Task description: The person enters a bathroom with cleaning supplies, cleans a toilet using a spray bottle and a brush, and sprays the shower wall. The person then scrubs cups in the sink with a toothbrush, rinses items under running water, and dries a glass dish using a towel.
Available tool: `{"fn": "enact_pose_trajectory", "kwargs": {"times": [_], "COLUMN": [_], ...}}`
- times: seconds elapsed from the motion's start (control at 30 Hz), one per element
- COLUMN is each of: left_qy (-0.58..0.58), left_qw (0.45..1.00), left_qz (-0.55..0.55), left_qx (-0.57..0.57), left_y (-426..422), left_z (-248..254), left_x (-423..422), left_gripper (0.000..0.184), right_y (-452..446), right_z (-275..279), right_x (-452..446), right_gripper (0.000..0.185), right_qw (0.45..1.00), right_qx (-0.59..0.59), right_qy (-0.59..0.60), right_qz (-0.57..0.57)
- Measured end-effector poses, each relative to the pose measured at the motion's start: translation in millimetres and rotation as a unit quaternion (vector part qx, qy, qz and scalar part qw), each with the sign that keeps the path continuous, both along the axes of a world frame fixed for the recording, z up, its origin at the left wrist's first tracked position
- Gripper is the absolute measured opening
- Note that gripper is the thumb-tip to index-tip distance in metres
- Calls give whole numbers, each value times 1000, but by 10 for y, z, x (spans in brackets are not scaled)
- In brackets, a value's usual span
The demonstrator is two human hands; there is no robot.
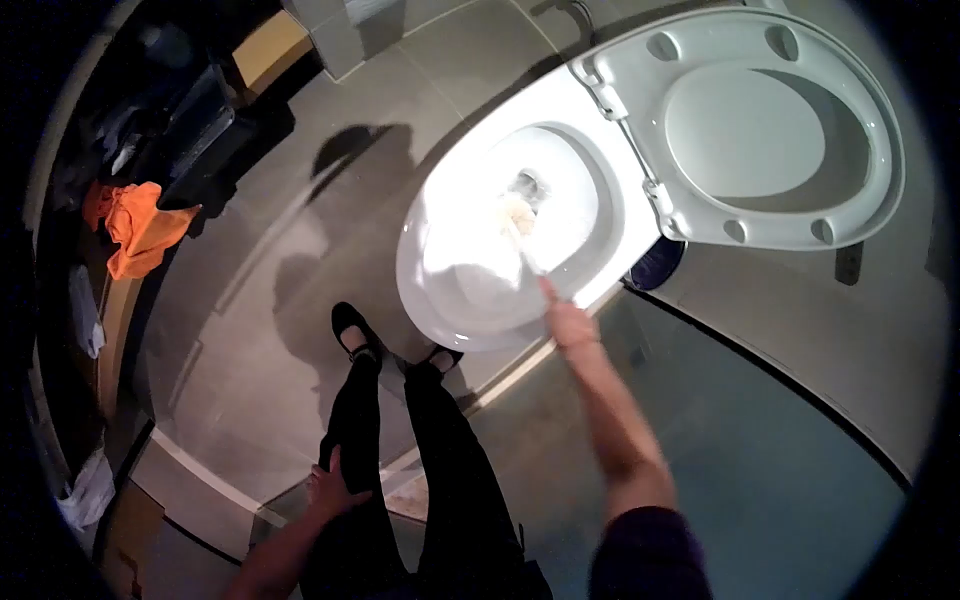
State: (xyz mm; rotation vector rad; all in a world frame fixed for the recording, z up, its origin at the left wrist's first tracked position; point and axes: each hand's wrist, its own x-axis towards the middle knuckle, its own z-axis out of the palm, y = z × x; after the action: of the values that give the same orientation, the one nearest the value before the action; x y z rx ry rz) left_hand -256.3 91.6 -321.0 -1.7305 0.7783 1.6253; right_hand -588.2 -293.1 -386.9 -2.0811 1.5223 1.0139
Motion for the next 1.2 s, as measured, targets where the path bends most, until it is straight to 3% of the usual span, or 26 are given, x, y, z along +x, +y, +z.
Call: {"fn": "enact_pose_trajectory", "kwargs": {"times": [0.03,0.1,0.17,0.27,0.3,0.33,0.37,0.43,0.5,0.57,0.63,0.67,0.73,0.77,0.8,0.83,0.87,0.9,1.0,1.03,1.07,1.1,1.17,1.2], "left_qy": [2,4,12,-3,-7,-9,-9,0,8,-4,-1,7,12,11,13,11,10,8,9,6,2,-2,0,2], "left_qw": [1000,1000,1000,1000,1000,1000,1000,999,999,999,999,999,999,999,999,999,999,999,1000,1000,1000,999,1000,999], "left_qz": [4,15,12,10,7,13,21,34,41,26,29,39,51,52,51,46,41,37,15,2,-10,-19,-22,-27], "left_qx": [-1,-1,6,-3,-3,-7,-11,-7,4,-25,-24,-16,-11,-12,-13,-8,-4,-1,-6,5,16,26,12,17], "left_y": [-25,-124,-206,-111,-92,-83,-70,-40,-62,11,61,10,-60,-74,-77,-99,-130,-164,-199,-232,-273,-301,-221,-189], "left_z": [17,14,43,-44,-48,-47,-51,-47,-62,-64,-48,-25,-11,-8,8,12,7,-1,3,15,24,18,-60,-68], "left_x": [25,34,63,18,27,34,30,-13,36,17,-48,-27,9,16,21,31,36,40,41,42,42,19,10,15], "left_gripper": [119,119,120,120,120,120,120,120,120,120,120,120,120,119,119,119,120,120,121,121,121,121,122,122], "right_y": [-156,-434,-342,370,657,866,829,517,65,-347,-438,-137,575,677,768,747,725,705,641,487,278,12,-507,-744], "right_z": [445,723,510,209,335,497,760,1210,1093,790,69,-412,-710,-261,229,554,879,1002,984,727,398,51,96,56], "right_x": [-171,-269,-339,65,181,266,359,419,21,-239,-312,-382,179,495,853,887,920,763,567,405,222,60,611,788], "right_gripper": [59,60,62,55,51,49,48,47,47,48,48,50,50,48,46,43,41,39,37,34,33,31,26,20], "right_qw": [997,988,999,984,971,971,959,973,984,989,998,990,950,924,864,723,546,384,146,252,513,721,804,745], "right_qx": [27,-2,-35,71,53,45,157,206,167,61,42,-31,-117,-17,49,172,244,265,144,30,-107,-235,-341,-216], "right_qy": [59,149,24,-28,-170,-205,-177,-34,59,129,-14,-136,-288,-329,-347,-395,-383,-417,-584,-607,-564,-463,-344,-357], "right_qz": [29,37,13,-161,-160,-115,-158,-97,-22,-29,-53,-20,-32,-195,-362,-540,-704,-780,-785,-753,-638,-459,-345,-520]}}
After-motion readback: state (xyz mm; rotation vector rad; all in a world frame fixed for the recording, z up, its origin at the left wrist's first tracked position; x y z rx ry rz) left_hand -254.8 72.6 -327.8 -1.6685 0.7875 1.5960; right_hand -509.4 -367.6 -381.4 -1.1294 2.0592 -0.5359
